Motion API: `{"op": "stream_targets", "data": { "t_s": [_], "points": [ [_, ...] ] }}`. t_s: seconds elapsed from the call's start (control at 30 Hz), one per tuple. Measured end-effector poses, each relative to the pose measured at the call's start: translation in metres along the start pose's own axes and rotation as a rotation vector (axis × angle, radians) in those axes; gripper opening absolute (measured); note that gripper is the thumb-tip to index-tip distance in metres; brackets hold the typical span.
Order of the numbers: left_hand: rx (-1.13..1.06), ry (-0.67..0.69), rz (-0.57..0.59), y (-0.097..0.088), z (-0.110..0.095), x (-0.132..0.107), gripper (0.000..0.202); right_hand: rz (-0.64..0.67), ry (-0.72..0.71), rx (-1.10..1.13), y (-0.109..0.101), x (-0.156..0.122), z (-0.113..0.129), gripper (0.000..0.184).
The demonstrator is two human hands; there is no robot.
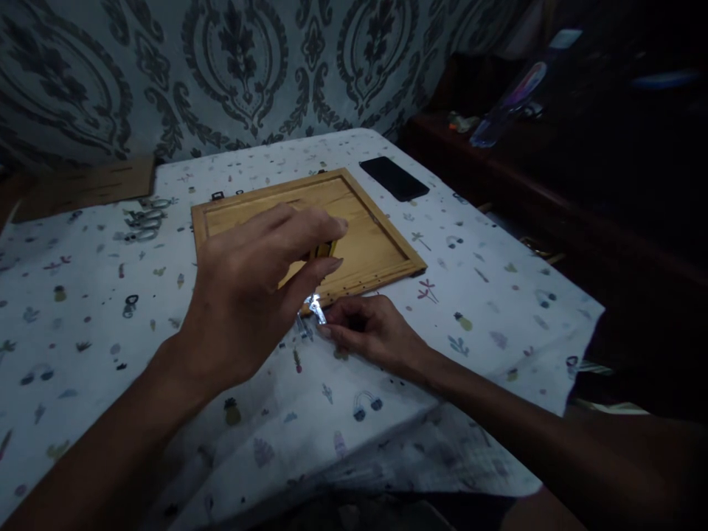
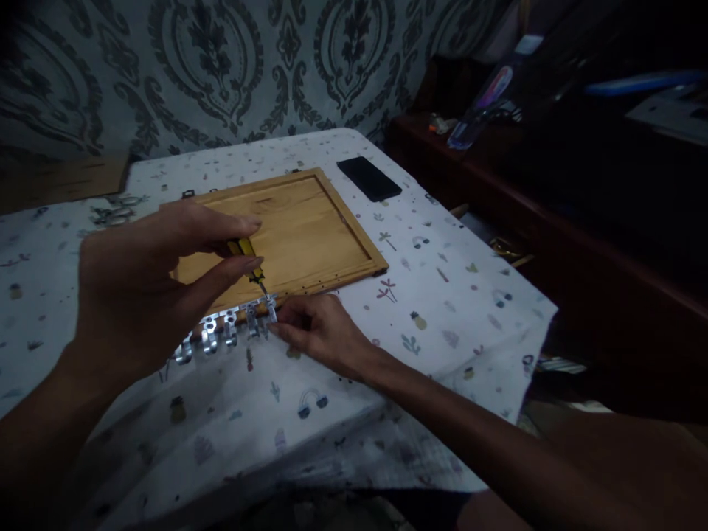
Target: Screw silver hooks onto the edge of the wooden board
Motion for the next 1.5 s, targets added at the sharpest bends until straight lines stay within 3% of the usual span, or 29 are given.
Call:
{"op": "stream_targets", "data": {
  "t_s": [0.5, 0.93, 1.5],
  "points": [
    [-0.142, -0.028, 0.048, -0.0054, 0.0086, -0.0033, 0.017, -0.015, 0.012, -0.008, 0.0000, 0.0001, -0.0006, 0.023],
    [0.030, 0.004, 0.004, -0.0022, 0.0037, -0.0026, 0.014, -0.007, -0.009, 0.008, -0.0002, 0.0006, -0.0008, 0.024],
    [-0.143, 0.047, 0.026, -0.0047, 0.0082, -0.0014, 0.015, -0.012, -0.016, -0.009, -0.0004, 0.0005, 0.0005, 0.022]
  ]
}}
Point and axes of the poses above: each hand's wrist, its own x-axis towards the middle knuckle, its own y-axis out of the palm, z = x × y, the point moved 4 cm from there along x, towards the middle knuckle, and after that the axes turned 15 degrees about y, right-handed, at the moved point
